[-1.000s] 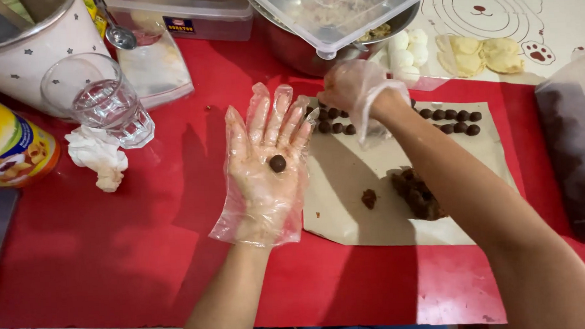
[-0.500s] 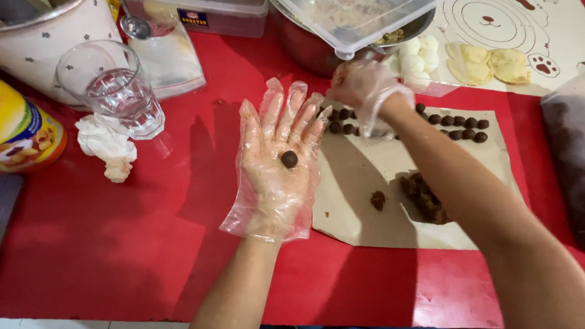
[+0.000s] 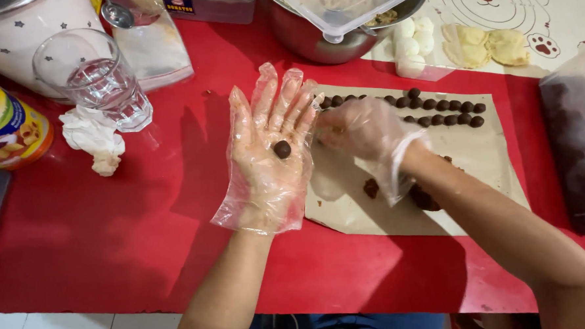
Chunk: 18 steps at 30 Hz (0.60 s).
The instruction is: Rolling small portions of dark brown filling paste into uniform balls using gloved hands and arranging them on parchment paper.
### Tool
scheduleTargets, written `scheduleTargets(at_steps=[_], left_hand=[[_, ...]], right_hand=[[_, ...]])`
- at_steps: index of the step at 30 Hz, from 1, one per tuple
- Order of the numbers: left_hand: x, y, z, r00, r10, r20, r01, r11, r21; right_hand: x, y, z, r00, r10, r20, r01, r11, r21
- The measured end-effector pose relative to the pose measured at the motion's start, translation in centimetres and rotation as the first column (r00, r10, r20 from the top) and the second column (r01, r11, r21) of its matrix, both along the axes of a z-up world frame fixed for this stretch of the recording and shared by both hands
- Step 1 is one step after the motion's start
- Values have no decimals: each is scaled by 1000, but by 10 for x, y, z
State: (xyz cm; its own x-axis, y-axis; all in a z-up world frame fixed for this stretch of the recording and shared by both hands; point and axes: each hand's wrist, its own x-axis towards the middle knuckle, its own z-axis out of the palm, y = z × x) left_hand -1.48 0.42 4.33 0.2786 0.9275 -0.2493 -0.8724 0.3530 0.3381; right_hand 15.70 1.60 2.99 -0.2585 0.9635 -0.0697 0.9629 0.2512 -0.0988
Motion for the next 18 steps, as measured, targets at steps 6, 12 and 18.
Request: scheduleTargets(at_steps=[6, 12, 18], left_hand=[[7, -2, -2, 999, -11, 36, 12, 999, -39], [5, -12, -7, 971, -210, 116, 200, 975, 92], [17, -6, -36, 936, -312, 164, 248, 913, 323]], right_hand=[[15, -22, 36, 935, 219, -278, -128, 942, 310], [-17, -47, 15, 654, 458, -602, -330, 889, 317], [-7, -40, -32, 661, 559, -501, -324, 815, 481]])
